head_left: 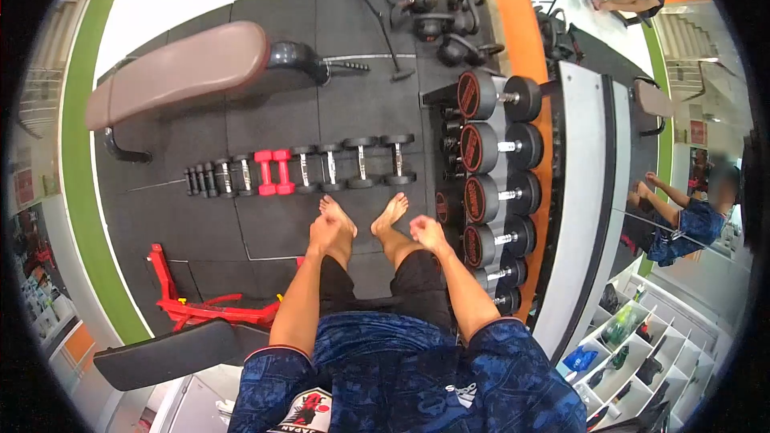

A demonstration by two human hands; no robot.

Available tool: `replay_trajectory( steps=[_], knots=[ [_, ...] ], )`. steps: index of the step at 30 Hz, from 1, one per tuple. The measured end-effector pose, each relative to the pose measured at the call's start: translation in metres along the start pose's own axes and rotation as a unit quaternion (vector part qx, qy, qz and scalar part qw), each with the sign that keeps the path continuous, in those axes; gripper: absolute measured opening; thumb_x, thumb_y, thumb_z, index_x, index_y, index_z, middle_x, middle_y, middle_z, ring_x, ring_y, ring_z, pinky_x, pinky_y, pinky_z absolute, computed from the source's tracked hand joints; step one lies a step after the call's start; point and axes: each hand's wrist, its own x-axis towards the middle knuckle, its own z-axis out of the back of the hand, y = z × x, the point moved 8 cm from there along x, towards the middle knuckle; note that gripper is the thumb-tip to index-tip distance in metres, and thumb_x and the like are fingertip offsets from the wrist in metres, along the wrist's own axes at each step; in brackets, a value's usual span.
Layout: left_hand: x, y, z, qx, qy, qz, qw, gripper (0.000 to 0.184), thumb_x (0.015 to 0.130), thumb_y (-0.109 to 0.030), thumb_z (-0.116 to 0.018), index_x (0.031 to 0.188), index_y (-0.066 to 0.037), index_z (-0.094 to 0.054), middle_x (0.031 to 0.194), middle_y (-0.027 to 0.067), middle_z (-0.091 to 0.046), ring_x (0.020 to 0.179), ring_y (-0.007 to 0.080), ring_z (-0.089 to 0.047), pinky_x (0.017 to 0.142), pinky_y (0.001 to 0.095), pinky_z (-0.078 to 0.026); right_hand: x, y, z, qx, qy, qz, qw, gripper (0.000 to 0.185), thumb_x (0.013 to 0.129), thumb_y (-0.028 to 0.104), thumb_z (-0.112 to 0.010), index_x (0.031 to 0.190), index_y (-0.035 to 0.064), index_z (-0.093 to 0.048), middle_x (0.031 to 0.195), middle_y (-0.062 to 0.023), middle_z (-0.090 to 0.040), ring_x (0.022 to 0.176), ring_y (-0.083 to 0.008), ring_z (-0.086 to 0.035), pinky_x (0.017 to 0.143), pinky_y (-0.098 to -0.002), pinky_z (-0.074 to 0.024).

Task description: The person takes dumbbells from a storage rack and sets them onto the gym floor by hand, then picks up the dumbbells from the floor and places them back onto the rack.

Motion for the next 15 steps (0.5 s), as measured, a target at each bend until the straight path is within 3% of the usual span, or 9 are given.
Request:
replay_trajectory(
  steps=[2, 4, 7, 9, 10, 12, 13, 15],
  knots=[
    [0.029, -0.005, -0.021, -0.004, -0.036, -0.051, 0.998, 0.024, 0.077, -0.021, -0.066, 0.093, -0.003, -0.064, 0.078, 0.009, -0.066, 0.073, 0.0177, -0.064, 0.066, 0.0291, -0.05, 0.05, -0.013, -0.006, -0.007, -0.023, 0.016, 1.0, 0.016, 0.084, 0.009, -0.057, 0.096, 0.0019, -0.064, 0.075, -0.0055, -0.065, 0.063, -0.0119, -0.061, 0.058, -0.0272, -0.0495],
    [0.069, 0.007, -0.051, 0.021, -0.048, -0.042, 0.998, 0.028, 0.076, -0.024, -0.067, 0.096, -0.005, -0.065, 0.084, 0.009, -0.068, 0.08, 0.0204, -0.065, 0.071, 0.0307, -0.05, 0.097, -0.019, -0.005, -0.044, -0.096, 0.024, 0.994, 0.017, 0.08, 0.016, -0.059, 0.092, 0.005, -0.065, 0.082, -0.01, -0.069, 0.079, -0.0233, -0.066, 0.076, -0.0341, -0.0507],
    [0.112, 0.008, -0.084, 0.017, -0.042, 0.014, 0.999, 0.035, 0.073, -0.03, -0.068, 0.101, -0.008, -0.065, 0.092, 0.008, -0.069, 0.086, 0.0231, -0.066, 0.078, 0.033, -0.05, 0.17, -0.036, -0.016, 0.012, -0.136, 0.013, 0.991, 0.02, 0.078, 0.016, -0.062, 0.096, 0.007, -0.064, 0.088, -0.0092, -0.069, 0.087, -0.0265, -0.066, 0.081, -0.0352, -0.05],
    [0.139, -0.002, -0.096, 0.036, -0.021, 0.046, 0.998, 0.044, 0.07, -0.037, -0.069, 0.107, -0.013, -0.064, 0.097, 0.0047, -0.07, 0.09, 0.025, -0.066, 0.083, 0.0346, -0.049, 0.219, -0.043, -0.02, -0.021, -0.194, 0.032, 0.98, 0.023, 0.077, 0.014, -0.064, 0.099, 0.0071, -0.063, 0.087, -0.009, -0.069, 0.086, -0.0273, -0.065, 0.081, -0.0351, -0.0503],
    [0.162, 0.008, -0.111, 0.023, -0.011, 0.054, 0.998, 0.047, 0.07, -0.035, -0.07, 0.109, -0.009, -0.062, 0.099, 0.0077, -0.069, 0.093, 0.0261, -0.065, 0.084, 0.0351, -0.049, 0.238, -0.049, -0.023, -0.034, -0.227, 0.039, 0.973, 0.025, 0.076, 0.014, -0.065, 0.1, 0.0071, -0.062, 0.087, -0.0088, -0.068, 0.086, -0.0277, -0.065, 0.081, -0.0351, -0.0504],
    [0.212, 0.022, -0.138, -0.01, -0.066, -0.002, 0.998, 0.044, 0.071, -0.03, -0.07, 0.103, -0.001, -0.062, 0.087, 0.0151, -0.068, 0.086, 0.0292, -0.066, 0.081, 0.0364, -0.05, 0.289, -0.067, -0.028, -0.039, -0.24, 0.005, 0.97, 0.045, 0.071, 0.015, -0.071, 0.111, 0.0041, -0.055, 0.105, -0.0158, -0.062, 0.102, -0.0312, -0.059, 0.09, -0.0373, -0.0465],
    [0.234, 0.034, -0.153, -0.023, -0.064, 0.011, 0.998, 0.055, 0.068, -0.03, -0.072, 0.111, 0.003, -0.06, 0.1, 0.0207, -0.066, 0.096, 0.0325, -0.063, 0.086, 0.0377, -0.049, 0.31, -0.08, -0.033, -0.06, -0.266, -0.007, 0.962, 0.05, 0.07, 0.016, -0.072, 0.114, 0.003, -0.053, 0.109, -0.018, -0.06, 0.105, -0.0322, -0.057, 0.092, -0.0378, -0.045],
    [0.272, 0.052, -0.176, 0.015, -0.106, 0.016, 0.994, 0.064, 0.067, -0.031, -0.073, 0.117, 0.006, -0.055, 0.109, 0.0248, -0.062, 0.103, 0.0347, -0.06, 0.091, 0.0385, -0.046, 0.35, -0.105, -0.042, -0.057, -0.269, -0.051, 0.96, 0.067, 0.068, 0.019, -0.075, 0.124, 0.0007, -0.045, 0.122, -0.0241, -0.05, 0.118, -0.0363, -0.047, 0.101, -0.0392, -0.0384]
  ],
)
